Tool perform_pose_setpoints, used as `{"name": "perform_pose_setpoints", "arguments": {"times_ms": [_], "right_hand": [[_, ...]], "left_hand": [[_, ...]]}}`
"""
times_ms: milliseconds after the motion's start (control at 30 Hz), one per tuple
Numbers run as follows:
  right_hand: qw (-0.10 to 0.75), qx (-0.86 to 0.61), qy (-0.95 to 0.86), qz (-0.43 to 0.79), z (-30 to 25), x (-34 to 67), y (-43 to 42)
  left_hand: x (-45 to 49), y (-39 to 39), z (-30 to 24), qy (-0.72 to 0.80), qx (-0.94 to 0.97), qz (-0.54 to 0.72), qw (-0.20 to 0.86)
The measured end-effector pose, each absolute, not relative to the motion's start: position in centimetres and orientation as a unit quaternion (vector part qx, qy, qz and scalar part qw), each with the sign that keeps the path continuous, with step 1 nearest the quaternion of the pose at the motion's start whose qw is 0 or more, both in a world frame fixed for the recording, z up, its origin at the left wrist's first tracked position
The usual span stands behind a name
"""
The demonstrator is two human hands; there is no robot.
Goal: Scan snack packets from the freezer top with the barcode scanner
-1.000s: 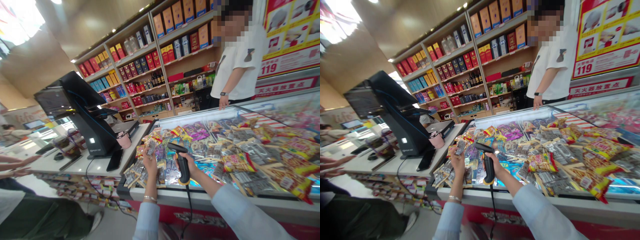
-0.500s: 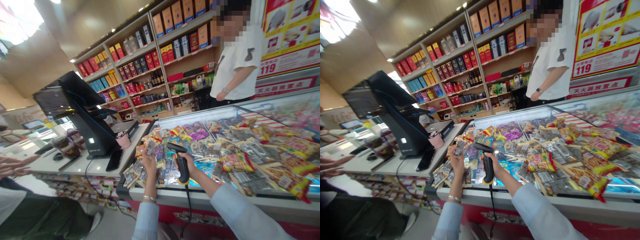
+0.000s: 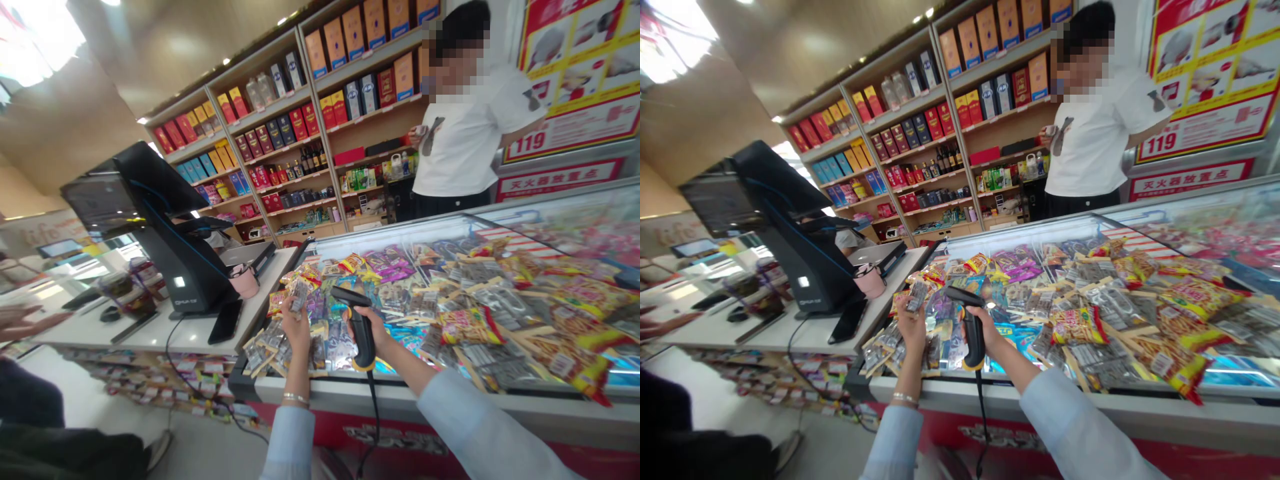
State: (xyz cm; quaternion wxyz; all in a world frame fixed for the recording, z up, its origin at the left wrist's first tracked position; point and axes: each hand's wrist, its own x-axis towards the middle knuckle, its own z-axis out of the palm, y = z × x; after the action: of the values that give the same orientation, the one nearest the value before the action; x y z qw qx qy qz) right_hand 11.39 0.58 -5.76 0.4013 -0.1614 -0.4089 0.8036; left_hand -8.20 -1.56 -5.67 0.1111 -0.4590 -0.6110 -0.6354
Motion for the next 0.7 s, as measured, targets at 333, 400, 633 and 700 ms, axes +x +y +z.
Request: {"name": "perform_pose_setpoints", "arguments": {"times_ms": [333,400,633,700], "right_hand": [[0.413,-0.162,-0.401,0.802,-5.64,11.41,0.46],[0.410,-0.165,-0.399,0.804,-5.59,11.42,0.44],[0.403,-0.165,-0.398,0.807,-5.70,11.39,0.53],[0.402,-0.164,-0.396,0.809,-5.79,11.35,0.57]], "left_hand": [[-8.63,-1.11,-6.29,-0.597,-0.465,-0.645,0.112],[-8.67,-1.07,-6.40,-0.594,-0.462,-0.650,0.109],[-8.81,-0.99,-6.55,-0.592,-0.471,-0.642,0.122],[-8.82,-0.99,-6.56,-0.592,-0.471,-0.643,0.121]]}}
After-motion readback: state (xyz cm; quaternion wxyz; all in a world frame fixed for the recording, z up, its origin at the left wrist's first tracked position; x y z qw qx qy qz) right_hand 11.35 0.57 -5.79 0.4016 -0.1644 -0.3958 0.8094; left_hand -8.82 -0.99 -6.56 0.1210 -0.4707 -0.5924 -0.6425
